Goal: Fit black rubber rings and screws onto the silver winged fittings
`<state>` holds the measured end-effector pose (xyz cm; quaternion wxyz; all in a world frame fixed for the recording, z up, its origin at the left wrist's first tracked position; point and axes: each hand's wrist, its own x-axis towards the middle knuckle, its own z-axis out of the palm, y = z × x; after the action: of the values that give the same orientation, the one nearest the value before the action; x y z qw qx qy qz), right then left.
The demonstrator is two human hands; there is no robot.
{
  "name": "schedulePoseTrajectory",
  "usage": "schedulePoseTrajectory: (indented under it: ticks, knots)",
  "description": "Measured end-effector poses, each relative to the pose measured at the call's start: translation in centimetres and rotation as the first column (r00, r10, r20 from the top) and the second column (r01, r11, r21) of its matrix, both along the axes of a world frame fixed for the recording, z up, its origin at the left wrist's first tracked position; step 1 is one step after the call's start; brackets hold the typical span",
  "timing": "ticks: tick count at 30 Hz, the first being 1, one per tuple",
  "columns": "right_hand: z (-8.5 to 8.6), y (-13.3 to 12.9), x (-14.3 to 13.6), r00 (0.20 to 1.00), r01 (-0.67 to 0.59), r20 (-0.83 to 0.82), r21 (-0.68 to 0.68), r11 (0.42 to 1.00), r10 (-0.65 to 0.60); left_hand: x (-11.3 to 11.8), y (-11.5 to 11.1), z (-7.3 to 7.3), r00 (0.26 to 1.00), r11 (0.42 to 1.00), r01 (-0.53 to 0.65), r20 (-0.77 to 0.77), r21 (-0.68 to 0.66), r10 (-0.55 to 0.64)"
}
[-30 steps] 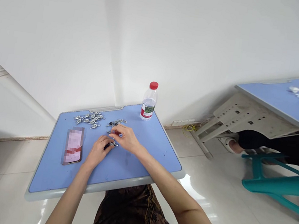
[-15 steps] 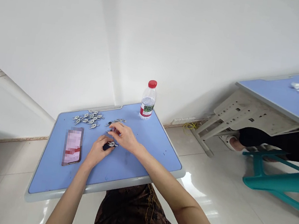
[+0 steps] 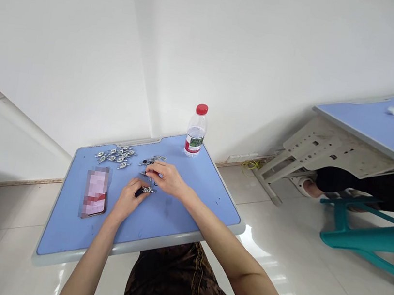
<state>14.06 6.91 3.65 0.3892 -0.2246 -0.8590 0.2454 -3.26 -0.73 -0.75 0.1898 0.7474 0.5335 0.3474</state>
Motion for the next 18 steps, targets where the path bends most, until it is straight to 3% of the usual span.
schedulePoseTrajectory:
  ticks: [4,7,13,18]
  knots:
    - [-0.6,-0.3,-0.4,0.997,0.078,0.024,0.009,0.997,-0.078,-0.1,0.0,-0.3,1.0,1.0,-0.001,-0.004,0.013,0.001]
    - [-0.9,-0.8,-1.0,0.993,0.091,0.068,0.095,0.991,-0.098,-0.1,0.0,-0.4,1.0,1.0,-0.023,-0.016,0.008,0.024]
    - [-0.5,-1.1,-1.3,0.99,0.01,0.139,0.187,0.982,-0.037,0.0,0.0,-0.2,0.999,0.999,-0.044,-0.009,-0.024,0.044]
    - [0.3,-0.8,-0.3,0.975,-0.066,0.22,0.117,0.991,0.039,0.0,0.0,-0.2,1.0,1.0,-0.028,0.011,-0.01,0.028]
